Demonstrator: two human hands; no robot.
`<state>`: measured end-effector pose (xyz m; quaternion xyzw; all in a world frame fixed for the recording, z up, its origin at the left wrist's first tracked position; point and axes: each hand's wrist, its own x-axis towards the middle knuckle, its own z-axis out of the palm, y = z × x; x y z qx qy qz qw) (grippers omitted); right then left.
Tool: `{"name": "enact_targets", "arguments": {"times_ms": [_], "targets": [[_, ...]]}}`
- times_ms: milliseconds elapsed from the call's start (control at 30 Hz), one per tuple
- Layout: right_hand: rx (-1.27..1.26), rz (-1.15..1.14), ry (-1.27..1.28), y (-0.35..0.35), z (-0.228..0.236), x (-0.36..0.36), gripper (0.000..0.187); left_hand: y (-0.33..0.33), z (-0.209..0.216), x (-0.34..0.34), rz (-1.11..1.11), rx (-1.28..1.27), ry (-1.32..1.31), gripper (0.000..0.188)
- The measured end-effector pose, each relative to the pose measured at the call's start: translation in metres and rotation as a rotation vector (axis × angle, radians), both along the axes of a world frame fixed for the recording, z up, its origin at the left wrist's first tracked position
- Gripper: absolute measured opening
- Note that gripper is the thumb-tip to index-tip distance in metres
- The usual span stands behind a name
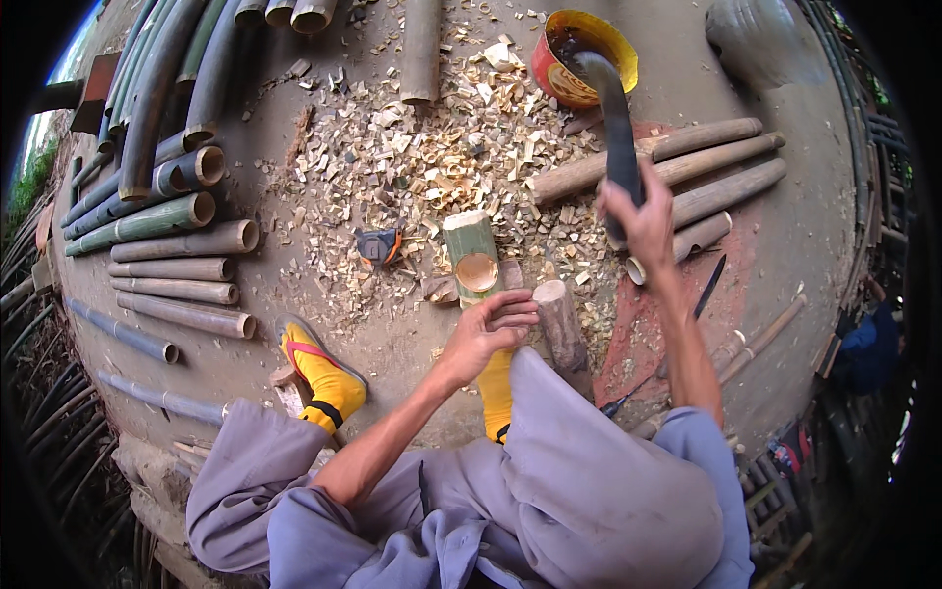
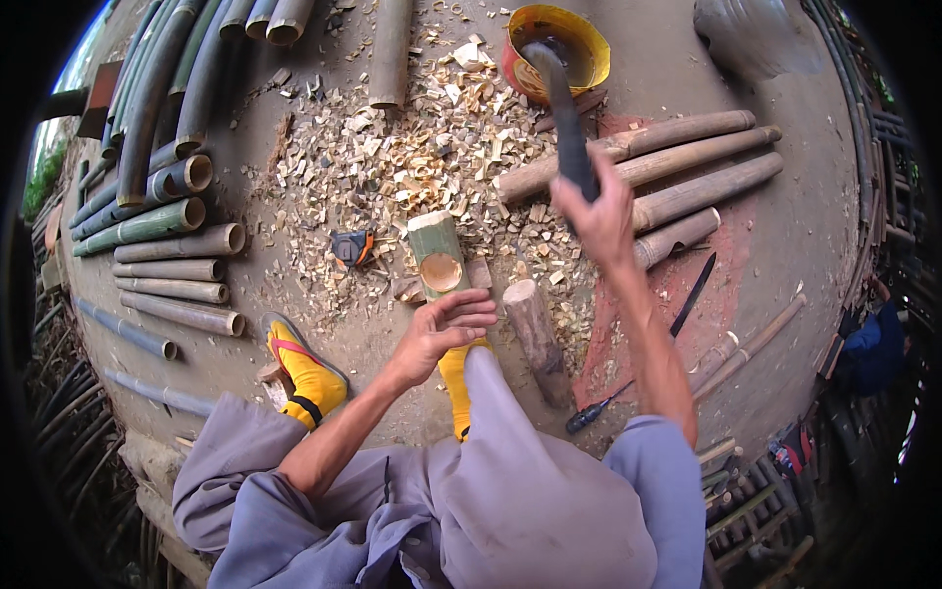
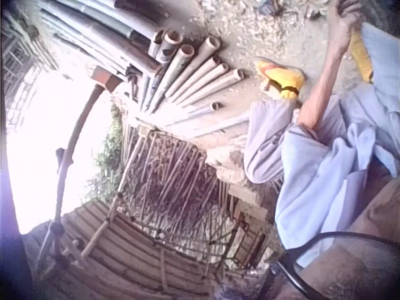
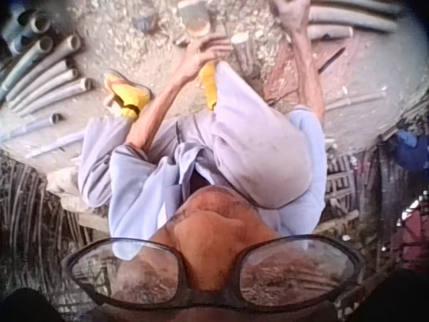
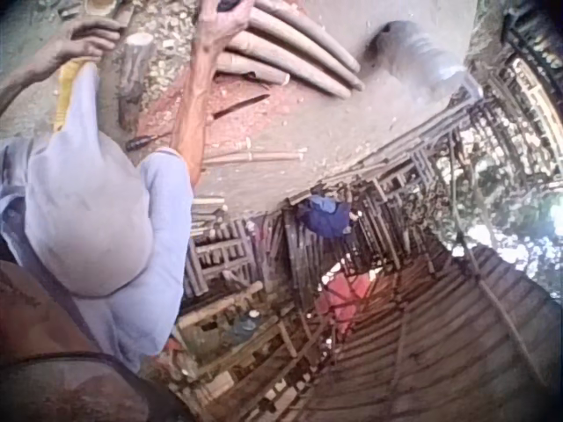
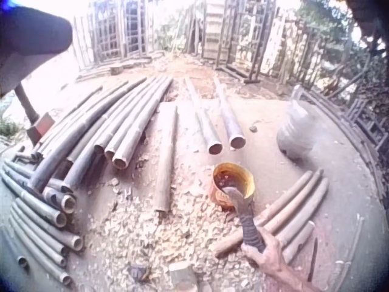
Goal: The person carves a hole into a bamboo section using a knife and a wooden mallet, then refines the hole with a smaller blade and a drill bit held by hand.
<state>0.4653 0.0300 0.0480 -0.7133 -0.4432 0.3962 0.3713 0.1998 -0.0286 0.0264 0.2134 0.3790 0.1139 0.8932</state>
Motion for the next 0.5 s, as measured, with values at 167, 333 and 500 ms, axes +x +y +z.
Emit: {"name": "enact_targets", "arguments": {"times_ms": [167,333,500], "targets": [[-0.149,0.079,0.109,-0.153,0.0,-0.095,0.045,0.011,0.007,0.008,-0.14,-0.121,0.001,0.07],[-0.271,0.115,-0.157,-0.175,-0.028,-0.103,0.047,0.007,-0.042,0.031,-0.265,-0.094,0.426,0.043],[-0.168,0.354,-0.439,-0.134,-0.049,-0.059,0.046,-0.009,-0.075,0.049,-0.108,0.333,0.417,0.027]]}}
